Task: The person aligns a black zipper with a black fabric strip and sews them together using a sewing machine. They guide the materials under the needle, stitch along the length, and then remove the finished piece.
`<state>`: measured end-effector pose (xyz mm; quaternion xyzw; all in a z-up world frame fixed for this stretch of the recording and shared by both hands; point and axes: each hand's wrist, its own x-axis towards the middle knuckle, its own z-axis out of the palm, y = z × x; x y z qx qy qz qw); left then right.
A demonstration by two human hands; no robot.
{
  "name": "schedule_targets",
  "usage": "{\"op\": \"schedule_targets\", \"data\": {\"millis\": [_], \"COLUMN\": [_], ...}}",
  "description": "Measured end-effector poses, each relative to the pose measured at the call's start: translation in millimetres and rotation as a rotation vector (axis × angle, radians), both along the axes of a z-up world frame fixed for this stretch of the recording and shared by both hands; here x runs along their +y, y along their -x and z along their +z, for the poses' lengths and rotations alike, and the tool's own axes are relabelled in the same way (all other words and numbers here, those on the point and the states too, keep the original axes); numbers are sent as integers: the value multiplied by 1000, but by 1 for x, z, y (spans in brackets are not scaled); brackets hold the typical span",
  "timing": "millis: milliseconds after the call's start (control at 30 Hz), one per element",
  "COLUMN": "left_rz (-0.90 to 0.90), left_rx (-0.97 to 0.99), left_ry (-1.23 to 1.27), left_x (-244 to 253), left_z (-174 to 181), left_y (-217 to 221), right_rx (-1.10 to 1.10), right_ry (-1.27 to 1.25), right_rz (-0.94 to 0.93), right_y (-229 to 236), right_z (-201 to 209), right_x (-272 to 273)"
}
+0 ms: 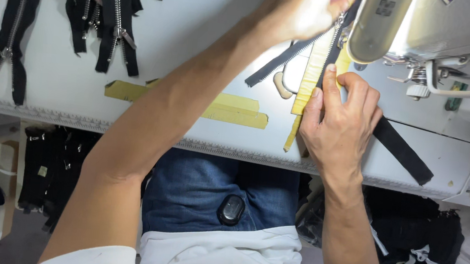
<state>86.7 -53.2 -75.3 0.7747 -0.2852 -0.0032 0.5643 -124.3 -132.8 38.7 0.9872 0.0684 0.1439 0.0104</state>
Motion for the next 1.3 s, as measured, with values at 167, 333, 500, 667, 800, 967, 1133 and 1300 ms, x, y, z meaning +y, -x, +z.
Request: {"op": "schedule_targets", "data": {"millis": [167, 333, 500, 667, 800, 967, 1133, 1300], "left_rz": [197, 165, 72, 8, -51, -79, -101, -111], "left_rx": [-188, -434, -859, -959, -1044, -1117, -1117, -1159], "left_ry": [-151, -273, -554, -600, -588, -606, -644, -714], "left_x": [34, 65, 62, 64, 68, 71, 72, 70], "left_z": [18, 79, 78, 79, 89, 92, 93, 94], "left_y": [8, 70, 85, 67, 60, 60, 59, 60], "right_rx": [-6, -61, -16, -10, 40, 38, 98, 168], "right_ry": [3, 32, -103, -170, -192, -168, -96, -49], "right_rz": [4, 20, -27, 1, -37, -13, -9, 13], "right_y": [0, 3, 15, 16, 7, -8, -15, -18], "right_z": [-2, -4, 1, 3, 11, 13, 11, 16], "right_x": [-1, -3, 2, -9, -21, -33, -39, -43]}}
